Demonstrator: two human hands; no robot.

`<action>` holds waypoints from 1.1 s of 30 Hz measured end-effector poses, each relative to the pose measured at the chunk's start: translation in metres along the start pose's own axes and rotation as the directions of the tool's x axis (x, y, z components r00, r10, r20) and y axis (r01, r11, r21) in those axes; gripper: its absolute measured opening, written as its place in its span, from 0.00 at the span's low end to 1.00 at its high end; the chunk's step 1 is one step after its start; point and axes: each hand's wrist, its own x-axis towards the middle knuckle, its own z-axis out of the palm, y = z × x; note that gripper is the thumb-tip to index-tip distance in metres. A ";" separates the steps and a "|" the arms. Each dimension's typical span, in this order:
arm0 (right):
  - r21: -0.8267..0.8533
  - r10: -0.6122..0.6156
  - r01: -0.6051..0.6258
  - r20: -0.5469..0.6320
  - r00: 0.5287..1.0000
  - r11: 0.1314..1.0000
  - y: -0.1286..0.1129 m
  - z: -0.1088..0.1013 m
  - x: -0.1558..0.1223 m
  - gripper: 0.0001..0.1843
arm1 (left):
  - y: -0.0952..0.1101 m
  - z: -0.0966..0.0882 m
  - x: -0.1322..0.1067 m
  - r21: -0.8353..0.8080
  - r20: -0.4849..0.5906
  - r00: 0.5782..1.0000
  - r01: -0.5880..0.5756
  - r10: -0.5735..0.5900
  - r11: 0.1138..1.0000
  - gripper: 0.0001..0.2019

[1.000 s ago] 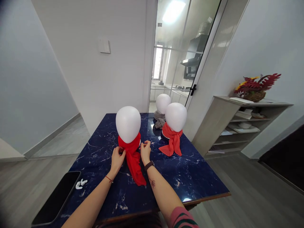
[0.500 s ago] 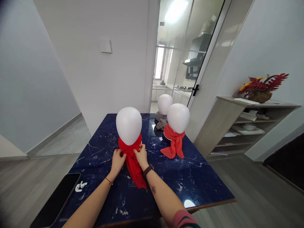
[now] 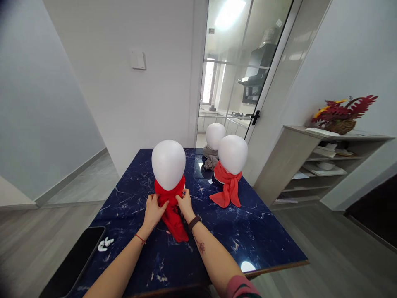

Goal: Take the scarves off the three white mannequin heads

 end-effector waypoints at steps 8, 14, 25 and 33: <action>0.047 0.037 -0.037 -0.008 0.999 0.998 -0.001 0.001 -0.001 0.17 | -0.008 -0.010 0.009 -0.346 -0.080 0.965 0.207 -0.249 0.915 0.03; 0.063 0.072 -0.071 -0.022 0.997 0.995 -0.001 0.002 -0.002 0.18 | -0.028 -0.001 0.019 -0.694 -0.108 0.861 0.293 -0.497 0.658 0.09; 0.223 0.189 -0.174 -0.048 0.981 0.959 -0.015 0.001 -0.003 0.15 | -0.024 -0.027 0.038 -0.953 -0.022 0.785 0.170 -0.619 0.249 0.19; 0.360 0.197 -0.184 0.002 0.980 0.915 -0.018 -0.002 0.004 0.07 | -0.006 -0.047 0.035 -0.779 0.162 0.951 0.287 -0.264 0.557 0.30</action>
